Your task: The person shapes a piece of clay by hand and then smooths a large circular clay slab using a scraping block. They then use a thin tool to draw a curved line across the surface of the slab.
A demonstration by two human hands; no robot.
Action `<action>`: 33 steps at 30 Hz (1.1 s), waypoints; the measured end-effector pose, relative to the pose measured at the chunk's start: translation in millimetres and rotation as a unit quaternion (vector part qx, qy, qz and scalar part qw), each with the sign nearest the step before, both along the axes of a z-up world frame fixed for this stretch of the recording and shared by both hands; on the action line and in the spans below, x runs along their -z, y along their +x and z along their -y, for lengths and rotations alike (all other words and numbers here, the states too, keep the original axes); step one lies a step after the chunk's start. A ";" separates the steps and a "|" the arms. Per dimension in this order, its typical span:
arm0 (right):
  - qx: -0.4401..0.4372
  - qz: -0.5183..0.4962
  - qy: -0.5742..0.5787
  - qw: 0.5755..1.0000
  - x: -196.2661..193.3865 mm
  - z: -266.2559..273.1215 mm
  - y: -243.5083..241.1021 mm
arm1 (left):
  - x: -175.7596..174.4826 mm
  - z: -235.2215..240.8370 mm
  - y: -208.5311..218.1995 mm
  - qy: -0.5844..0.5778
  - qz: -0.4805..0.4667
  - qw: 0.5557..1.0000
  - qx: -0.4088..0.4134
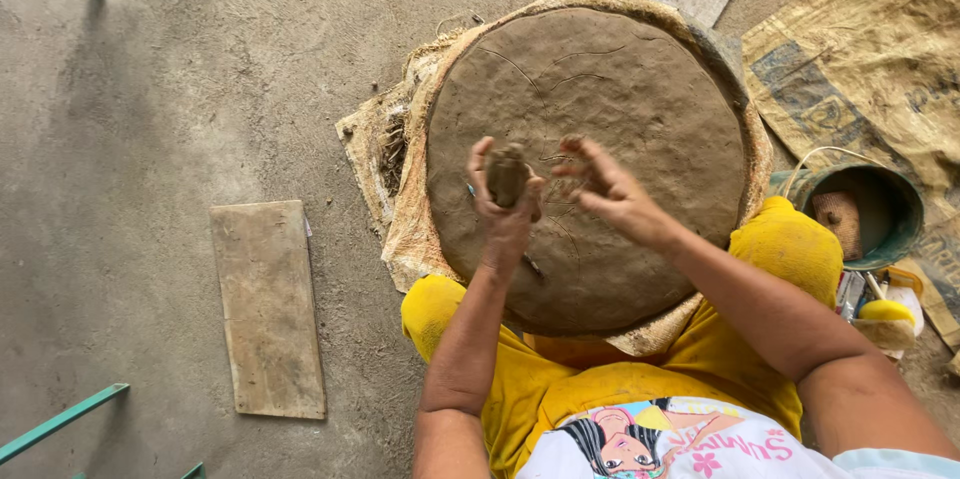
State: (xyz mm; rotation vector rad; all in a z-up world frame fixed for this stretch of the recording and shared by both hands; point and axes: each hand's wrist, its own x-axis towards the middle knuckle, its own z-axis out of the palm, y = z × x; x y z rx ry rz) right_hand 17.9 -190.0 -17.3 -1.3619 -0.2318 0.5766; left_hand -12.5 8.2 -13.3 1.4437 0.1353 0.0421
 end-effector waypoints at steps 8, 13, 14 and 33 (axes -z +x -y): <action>-0.032 -0.069 -0.009 0.997 40.0 -24.0 -20.5 | 0.3 -3.7 14.7 -0.156 0.188 0.970 0.018; -0.079 -0.115 -0.008 0.990 29.2 -28.8 -32.1 | 2.7 -7.5 4.2 -0.189 0.076 0.979 -0.010; -0.085 -0.099 0.017 0.991 29.6 -29.6 -31.3 | 6.1 -7.9 4.8 -0.188 0.075 0.979 -0.010; -0.125 -0.098 -0.022 0.987 35.0 -31.9 -36.7 | 37.6 -20.2 3.0 -0.332 0.048 0.942 -0.029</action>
